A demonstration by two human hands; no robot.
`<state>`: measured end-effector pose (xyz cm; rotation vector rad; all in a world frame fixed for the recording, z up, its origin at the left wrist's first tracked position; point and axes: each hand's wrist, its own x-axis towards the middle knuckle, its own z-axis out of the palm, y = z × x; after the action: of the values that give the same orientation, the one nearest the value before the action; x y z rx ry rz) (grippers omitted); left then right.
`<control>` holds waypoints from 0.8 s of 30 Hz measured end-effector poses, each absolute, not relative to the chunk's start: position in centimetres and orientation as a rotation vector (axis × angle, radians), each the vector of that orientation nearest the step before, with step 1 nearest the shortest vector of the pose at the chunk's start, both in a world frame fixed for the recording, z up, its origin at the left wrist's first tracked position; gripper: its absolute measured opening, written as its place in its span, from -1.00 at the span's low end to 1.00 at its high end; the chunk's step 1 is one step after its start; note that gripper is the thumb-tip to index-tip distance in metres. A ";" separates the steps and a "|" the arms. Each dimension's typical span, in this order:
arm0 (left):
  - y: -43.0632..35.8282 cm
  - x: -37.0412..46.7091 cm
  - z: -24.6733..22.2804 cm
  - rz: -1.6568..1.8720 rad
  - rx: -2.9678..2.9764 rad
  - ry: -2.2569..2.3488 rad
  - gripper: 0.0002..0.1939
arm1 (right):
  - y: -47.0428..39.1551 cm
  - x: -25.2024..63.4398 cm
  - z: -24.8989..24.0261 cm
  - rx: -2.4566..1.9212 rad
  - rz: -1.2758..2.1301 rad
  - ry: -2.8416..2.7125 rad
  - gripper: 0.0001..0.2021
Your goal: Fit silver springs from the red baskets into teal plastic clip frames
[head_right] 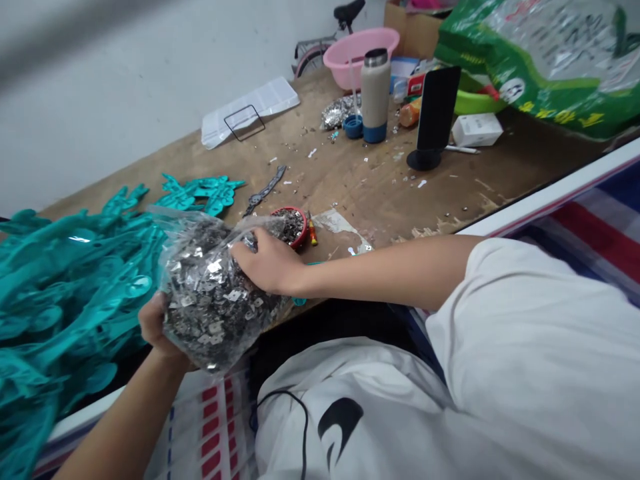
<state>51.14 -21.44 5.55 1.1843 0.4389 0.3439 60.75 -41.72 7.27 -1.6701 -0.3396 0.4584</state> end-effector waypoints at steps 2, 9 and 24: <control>-21.6 51.2 5.6 0.453 1.195 0.469 -0.63 | -41.7 60.6 7.3 -1.670 0.438 -0.353 -0.69; -21.7 51.4 5.5 0.470 1.262 0.435 -0.50 | -41.7 60.9 7.3 -1.677 0.413 -0.370 -0.69; -22.4 51.0 6.0 0.428 1.266 0.447 -0.44 | -41.7 61.6 7.6 -1.704 0.454 -0.423 -0.66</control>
<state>50.97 -22.36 5.97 1.2660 0.4469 0.4284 61.61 -41.66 7.56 -1.7041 -0.4235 0.4542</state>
